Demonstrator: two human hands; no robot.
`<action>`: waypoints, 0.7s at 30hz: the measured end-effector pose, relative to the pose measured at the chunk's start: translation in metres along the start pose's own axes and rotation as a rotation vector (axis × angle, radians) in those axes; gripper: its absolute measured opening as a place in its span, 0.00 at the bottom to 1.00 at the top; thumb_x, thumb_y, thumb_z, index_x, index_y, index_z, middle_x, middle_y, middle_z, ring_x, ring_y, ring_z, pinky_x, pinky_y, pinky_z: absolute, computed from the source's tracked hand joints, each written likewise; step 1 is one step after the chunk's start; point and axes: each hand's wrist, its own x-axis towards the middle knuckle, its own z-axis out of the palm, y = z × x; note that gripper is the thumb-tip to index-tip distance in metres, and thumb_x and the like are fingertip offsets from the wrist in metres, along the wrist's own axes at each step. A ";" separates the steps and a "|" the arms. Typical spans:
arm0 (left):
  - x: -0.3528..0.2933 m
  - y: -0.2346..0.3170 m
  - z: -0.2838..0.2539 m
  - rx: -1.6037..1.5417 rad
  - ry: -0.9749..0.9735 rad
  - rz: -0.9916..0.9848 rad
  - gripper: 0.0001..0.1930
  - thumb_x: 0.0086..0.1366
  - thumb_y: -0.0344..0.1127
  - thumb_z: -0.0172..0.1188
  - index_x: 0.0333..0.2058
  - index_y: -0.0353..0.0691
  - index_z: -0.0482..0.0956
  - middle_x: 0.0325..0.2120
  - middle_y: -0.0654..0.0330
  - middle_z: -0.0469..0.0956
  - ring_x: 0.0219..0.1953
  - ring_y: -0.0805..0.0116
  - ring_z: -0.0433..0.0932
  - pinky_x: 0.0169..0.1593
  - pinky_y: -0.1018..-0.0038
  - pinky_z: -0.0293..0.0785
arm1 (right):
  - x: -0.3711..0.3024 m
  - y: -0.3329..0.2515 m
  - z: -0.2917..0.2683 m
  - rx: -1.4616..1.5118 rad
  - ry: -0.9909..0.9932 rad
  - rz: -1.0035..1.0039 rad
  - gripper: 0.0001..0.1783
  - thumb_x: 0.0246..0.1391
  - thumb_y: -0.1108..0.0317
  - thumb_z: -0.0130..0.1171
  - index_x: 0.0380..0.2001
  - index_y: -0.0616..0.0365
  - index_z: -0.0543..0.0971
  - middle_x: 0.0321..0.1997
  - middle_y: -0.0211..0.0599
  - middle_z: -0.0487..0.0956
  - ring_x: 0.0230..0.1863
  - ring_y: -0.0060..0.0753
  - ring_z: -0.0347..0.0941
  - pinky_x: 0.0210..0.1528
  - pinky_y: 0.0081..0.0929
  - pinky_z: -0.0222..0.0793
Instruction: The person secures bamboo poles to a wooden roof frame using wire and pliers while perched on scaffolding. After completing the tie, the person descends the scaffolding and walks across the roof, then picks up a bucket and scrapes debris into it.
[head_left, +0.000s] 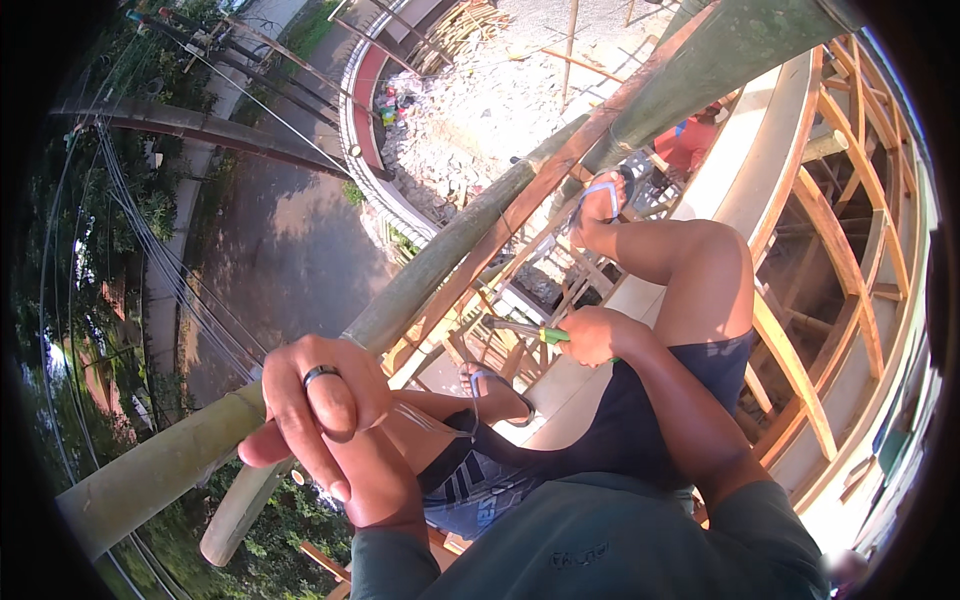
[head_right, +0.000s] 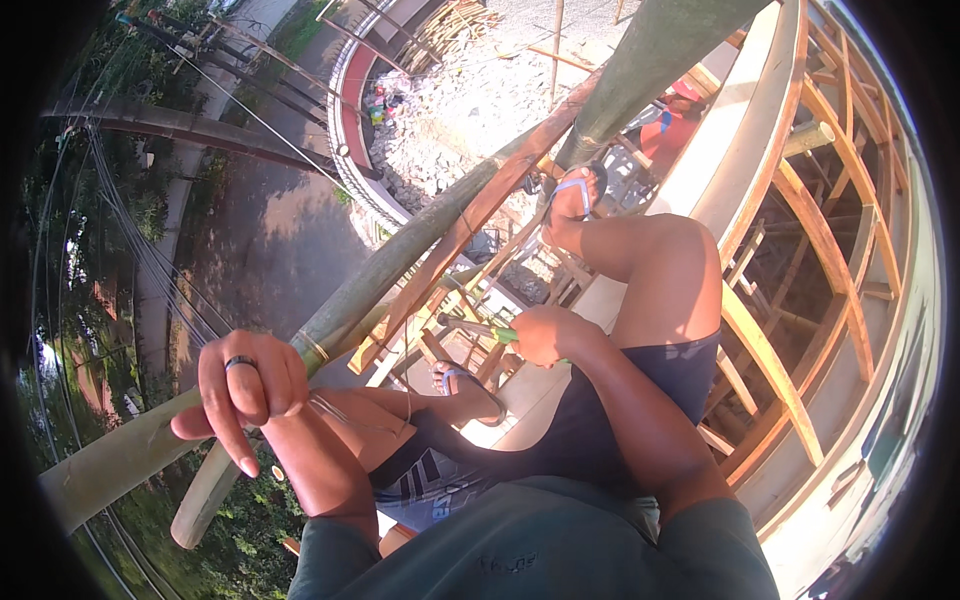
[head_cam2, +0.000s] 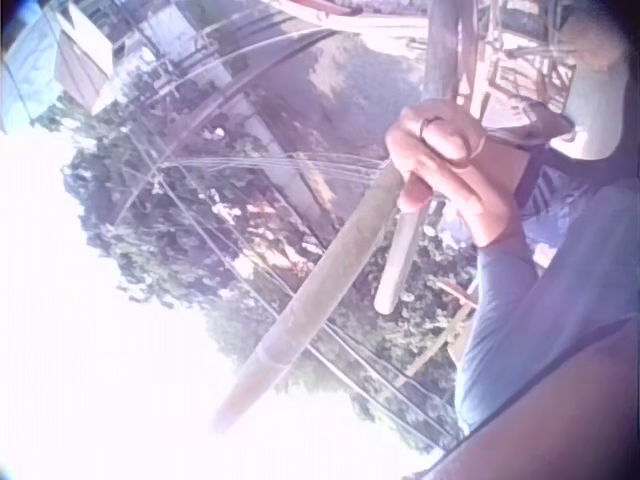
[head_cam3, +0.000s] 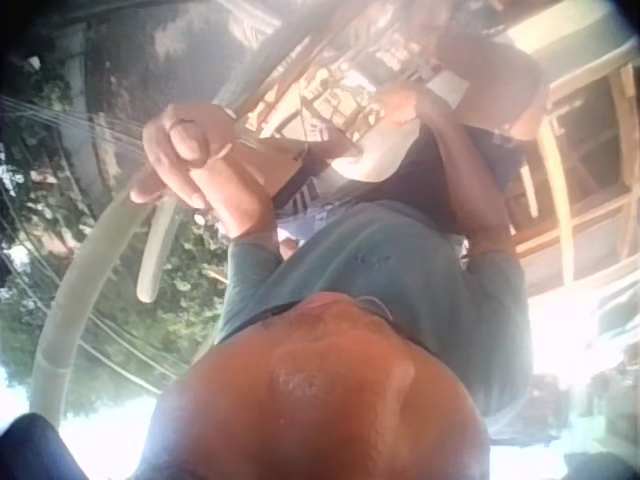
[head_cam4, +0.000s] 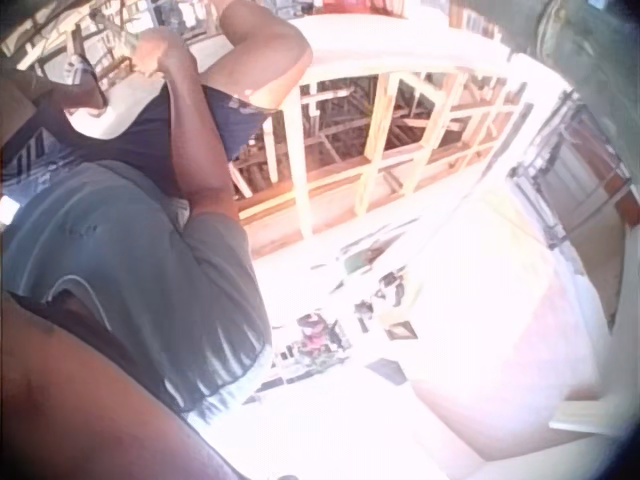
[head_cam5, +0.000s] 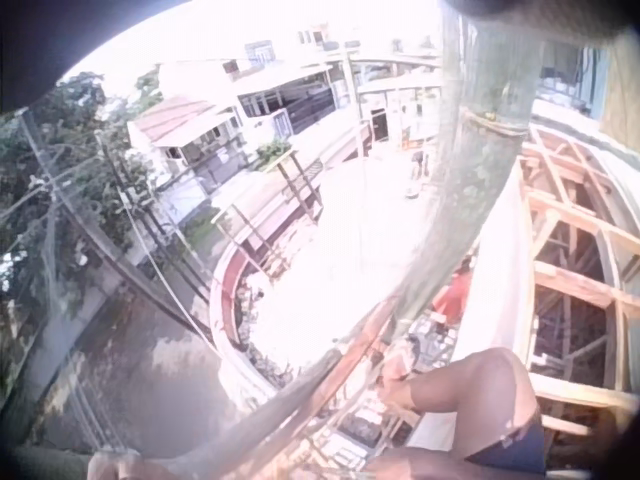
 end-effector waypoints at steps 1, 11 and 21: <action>-0.008 -0.005 0.023 0.057 -0.017 0.067 0.26 0.72 0.50 0.48 0.30 0.33 0.86 0.15 0.63 0.65 0.10 0.80 0.57 0.13 0.80 0.51 | -0.015 -0.004 -0.010 0.177 -0.020 0.016 0.14 0.57 0.64 0.54 0.34 0.65 0.79 0.24 0.37 0.81 0.26 0.36 0.79 0.31 0.34 0.74; -0.016 -0.081 0.141 -0.269 -0.466 -0.134 0.15 0.65 0.45 0.60 0.44 0.42 0.78 0.39 0.53 0.78 0.34 0.53 0.79 0.32 0.63 0.76 | -0.094 -0.010 -0.052 0.686 0.455 -1.168 0.15 0.56 0.59 0.64 0.42 0.56 0.79 0.44 0.35 0.76 0.39 0.28 0.70 0.45 0.33 0.70; -0.013 -0.058 0.124 -0.097 -0.374 -0.176 0.13 0.67 0.36 0.59 0.44 0.33 0.77 0.33 0.51 0.77 0.29 0.56 0.78 0.27 0.68 0.73 | -0.140 -0.098 0.004 0.752 -0.353 -1.807 0.20 0.56 0.69 0.64 0.52 0.53 0.77 0.55 0.44 0.74 0.35 0.29 0.68 0.46 0.33 0.70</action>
